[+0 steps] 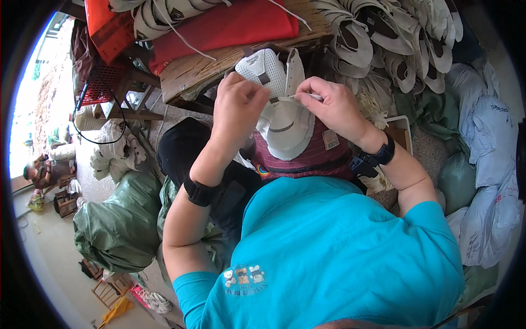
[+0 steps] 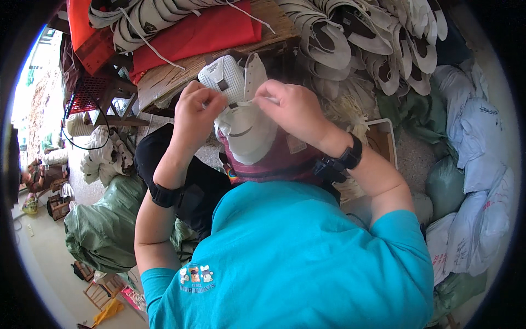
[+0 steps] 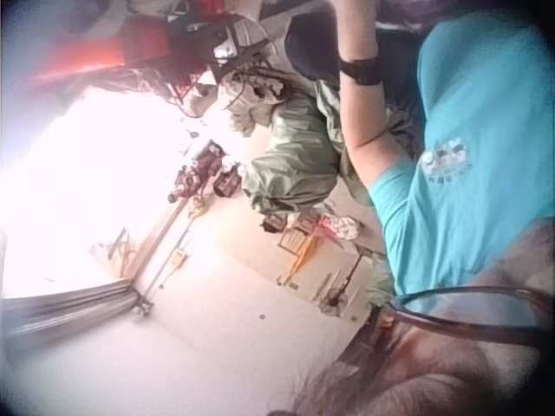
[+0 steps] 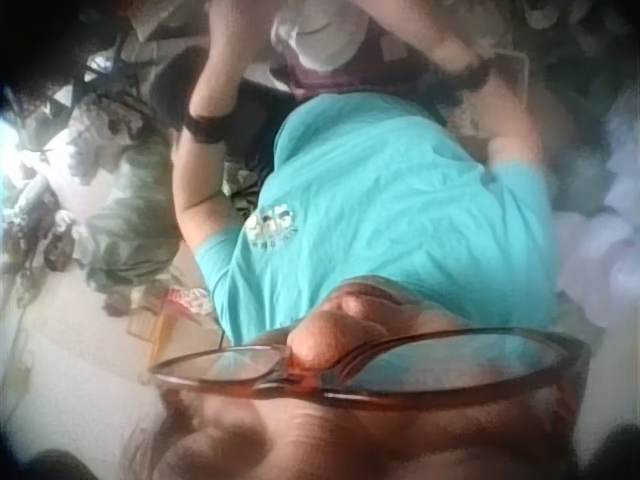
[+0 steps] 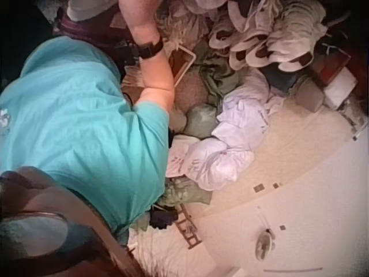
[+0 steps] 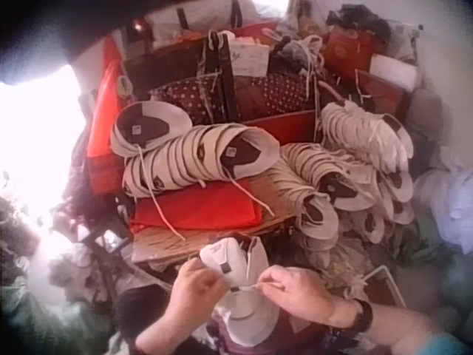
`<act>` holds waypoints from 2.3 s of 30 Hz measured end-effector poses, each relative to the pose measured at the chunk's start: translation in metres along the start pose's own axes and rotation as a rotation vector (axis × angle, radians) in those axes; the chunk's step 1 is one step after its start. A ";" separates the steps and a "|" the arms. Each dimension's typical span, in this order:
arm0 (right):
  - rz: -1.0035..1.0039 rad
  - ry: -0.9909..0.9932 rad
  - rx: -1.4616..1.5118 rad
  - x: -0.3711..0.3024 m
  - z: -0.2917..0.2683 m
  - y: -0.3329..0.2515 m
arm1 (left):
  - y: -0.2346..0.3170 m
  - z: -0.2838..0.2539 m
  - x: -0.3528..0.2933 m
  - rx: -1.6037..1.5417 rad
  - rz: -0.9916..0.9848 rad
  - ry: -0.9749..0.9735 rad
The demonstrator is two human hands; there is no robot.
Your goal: The person sits on the floor and laces a white shoe by hand, threading the laces through the eyelets and tying them. They then pick up a second white shoe and begin the same lacing process.
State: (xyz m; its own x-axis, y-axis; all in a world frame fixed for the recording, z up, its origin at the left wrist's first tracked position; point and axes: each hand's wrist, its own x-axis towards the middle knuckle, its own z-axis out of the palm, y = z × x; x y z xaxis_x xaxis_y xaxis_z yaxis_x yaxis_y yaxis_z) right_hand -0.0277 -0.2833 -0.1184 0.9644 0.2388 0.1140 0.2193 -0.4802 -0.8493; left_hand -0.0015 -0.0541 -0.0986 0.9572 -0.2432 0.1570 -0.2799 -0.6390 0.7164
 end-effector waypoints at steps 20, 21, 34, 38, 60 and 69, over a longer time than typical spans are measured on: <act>-0.422 -0.118 -0.625 0.016 -0.008 -0.009 | 0.032 0.001 0.005 -0.608 -0.390 -0.267; -0.466 -0.053 -0.562 0.019 -0.012 -0.013 | 0.034 0.002 0.005 -0.583 -0.376 -0.264; -0.523 -0.512 -0.355 0.070 -0.036 -0.009 | 0.021 0.017 -0.012 -0.326 -0.109 -0.126; -0.542 -0.436 -0.372 0.069 -0.027 -0.003 | 0.021 0.019 -0.013 -0.298 -0.117 -0.120; 0.157 -0.017 0.608 0.049 0.008 -0.019 | -0.004 0.039 -0.021 -1.124 -0.098 0.117; 0.019 -0.158 0.474 0.032 0.022 -0.029 | 0.004 0.035 -0.030 -0.931 -0.164 0.238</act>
State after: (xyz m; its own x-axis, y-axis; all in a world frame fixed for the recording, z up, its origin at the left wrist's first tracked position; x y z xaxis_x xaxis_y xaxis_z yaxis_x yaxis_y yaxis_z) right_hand -0.0065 -0.2435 -0.1013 0.9252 0.3765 0.0475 0.0747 -0.0580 -0.9955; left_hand -0.0335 -0.0750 -0.1242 0.9976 0.0166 0.0670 -0.0690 0.2051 0.9763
